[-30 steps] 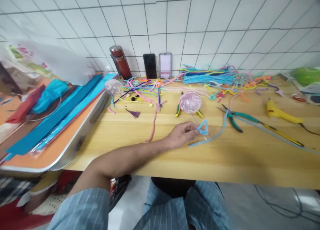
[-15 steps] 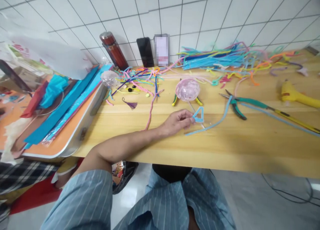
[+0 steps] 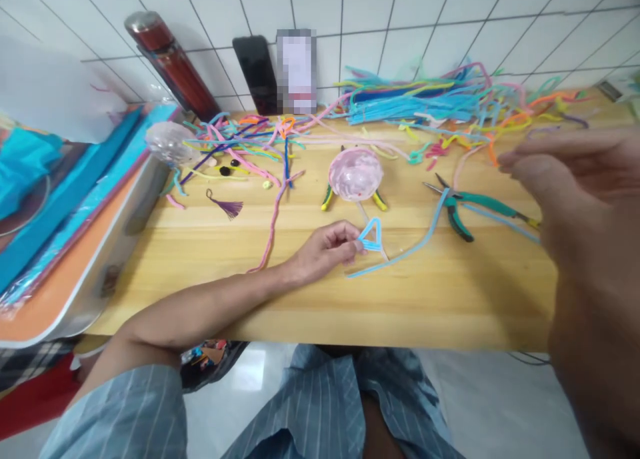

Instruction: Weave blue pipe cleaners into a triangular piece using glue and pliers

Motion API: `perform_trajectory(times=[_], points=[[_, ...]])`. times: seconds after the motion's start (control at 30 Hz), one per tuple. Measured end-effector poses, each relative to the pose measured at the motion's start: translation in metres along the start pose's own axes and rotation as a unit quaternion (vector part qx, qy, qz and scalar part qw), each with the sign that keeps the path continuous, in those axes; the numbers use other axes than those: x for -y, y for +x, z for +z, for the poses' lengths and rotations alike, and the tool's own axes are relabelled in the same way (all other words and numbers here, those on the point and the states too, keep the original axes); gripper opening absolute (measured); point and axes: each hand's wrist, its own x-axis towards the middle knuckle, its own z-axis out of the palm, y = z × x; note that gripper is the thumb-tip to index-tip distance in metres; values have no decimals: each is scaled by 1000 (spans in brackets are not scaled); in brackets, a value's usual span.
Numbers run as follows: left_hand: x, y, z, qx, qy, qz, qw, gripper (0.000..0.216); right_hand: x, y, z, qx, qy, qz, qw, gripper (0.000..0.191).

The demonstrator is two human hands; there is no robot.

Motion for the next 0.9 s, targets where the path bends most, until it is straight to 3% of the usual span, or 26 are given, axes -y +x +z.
perform_trajectory(times=[0.17, 0.3, 0.5, 0.73, 0.9], points=[[-3, 1, 0, -3, 2, -10, 1000, 28, -16, 10, 14, -17, 90, 7, 996, 9], [0, 1, 0, -8, 4, -7, 1000, 26, -22, 1, 20, 67, 77, 6, 995, 6], [3, 0, 0, -11, 19, 8, 1000, 25, -25, -24, 15, 247, -65, -80, 964, 6], [9, 4, -1, -31, 27, 36, 999, 34, -19, -84, 21, 342, -62, -125, 929, 13], [11, 6, 1, -51, 18, 59, 997, 36, 0, -108, 43, 381, -109, -218, 892, 15]])
